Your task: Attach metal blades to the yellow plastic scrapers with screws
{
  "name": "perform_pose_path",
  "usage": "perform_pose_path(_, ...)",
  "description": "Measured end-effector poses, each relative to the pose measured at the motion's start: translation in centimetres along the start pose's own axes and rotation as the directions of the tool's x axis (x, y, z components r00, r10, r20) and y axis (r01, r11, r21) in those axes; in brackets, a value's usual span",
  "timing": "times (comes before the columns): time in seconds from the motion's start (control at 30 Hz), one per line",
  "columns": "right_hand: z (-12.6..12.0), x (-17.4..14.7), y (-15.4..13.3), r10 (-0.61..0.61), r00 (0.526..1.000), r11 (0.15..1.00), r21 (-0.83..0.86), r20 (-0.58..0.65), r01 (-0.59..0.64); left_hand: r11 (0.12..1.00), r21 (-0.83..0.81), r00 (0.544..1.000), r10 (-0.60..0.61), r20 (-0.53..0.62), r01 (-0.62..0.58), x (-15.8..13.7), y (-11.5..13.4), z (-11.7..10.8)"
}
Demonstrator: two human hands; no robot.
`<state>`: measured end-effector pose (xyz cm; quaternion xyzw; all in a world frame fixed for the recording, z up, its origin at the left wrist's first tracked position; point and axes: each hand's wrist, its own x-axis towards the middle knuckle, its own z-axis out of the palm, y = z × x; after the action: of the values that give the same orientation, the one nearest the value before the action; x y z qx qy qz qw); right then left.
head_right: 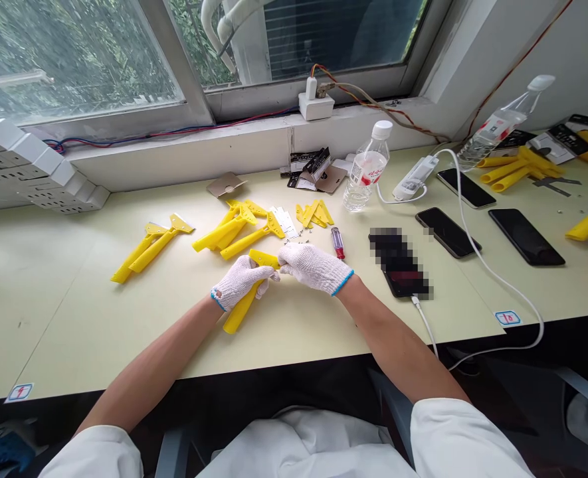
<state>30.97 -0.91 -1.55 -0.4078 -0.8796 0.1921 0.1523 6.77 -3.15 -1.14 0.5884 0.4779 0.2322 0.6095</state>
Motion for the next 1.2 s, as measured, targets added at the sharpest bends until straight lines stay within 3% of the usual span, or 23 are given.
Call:
perform_pose_path(0.17,-1.9,-0.4,1.1,0.102,0.992,0.993,0.061,-0.072,-0.097,0.971,-0.224,0.994,0.093,0.052,-0.08,0.1,-0.3,-0.8)
perform_pose_path(0.23,-2.4,-0.6,1.7,0.171,0.978,0.985,0.0,-0.119,-0.172,0.931,-0.341,0.982,0.168,0.092,-0.128,-0.2,-0.3,-1.5)
perform_pose_path(0.3,-2.4,-0.6,2.2,0.23,0.967,0.968,-0.074,-0.108,-0.239,0.925,-0.346,0.974,0.204,0.101,-0.158,-0.5,-0.3,-2.4)
perform_pose_path(0.43,-1.5,-0.3,2.5,0.288,0.956,0.95,-0.113,-0.054,-0.292,0.95,-0.16,0.96,0.279,0.038,-0.269,-1.1,-0.3,-4.4)
perform_pose_path(0.57,-1.6,-0.1,2.3,0.322,0.945,0.942,-0.081,-0.064,-0.326,0.906,0.139,0.904,0.414,-0.107,-0.399,-1.1,-0.2,-7.0)
perform_pose_path(0.67,-2.5,-0.4,2.1,0.347,0.931,0.935,-0.038,-0.11,-0.353,0.766,0.504,0.817,0.546,-0.185,-0.398,-1.3,0.1,-8.8)
perform_pose_path(0.73,-3.2,-0.7,1.9,0.365,0.922,0.928,-0.035,-0.129,-0.372,0.617,0.683,0.782,0.614,-0.106,-0.391,-1.6,0.3,-9.2)
perform_pose_path(0.8,-3.8,-1.1,1.7,0.369,0.927,0.925,-0.062,-0.069,-0.374,0.485,0.762,0.784,0.62,0.048,-0.43,-1.8,0.3,-8.9)
perform_pose_path(0.87,-4.1,-1.5,1.5,0.345,0.936,0.938,-0.061,0.076,-0.341,0.395,0.79,0.8,0.569,0.191,-0.469,-1.8,0.1,-8.1)
perform_pose_path(0.93,-4.2,-1.7,1.3,0.268,0.936,0.961,0.003,0.227,-0.276,0.325,0.825,0.82,0.512,0.256,-0.462,-1.7,-0.3,-7.3)
perform_pose_path(1.03,-3.7,-1.9,0.9,0.139,0.934,0.981,0.084,0.331,-0.176,0.306,0.884,0.855,0.489,0.174,-0.354,-1.4,-0.7,-7.0)
perform_pose_path(1.2,-2.1,-1.6,0.4,0.089,0.958,0.992,0.062,0.271,-0.109,0.471,0.86,0.896,0.443,-0.037,-0.198,-0.9,-1.1,-7.8)
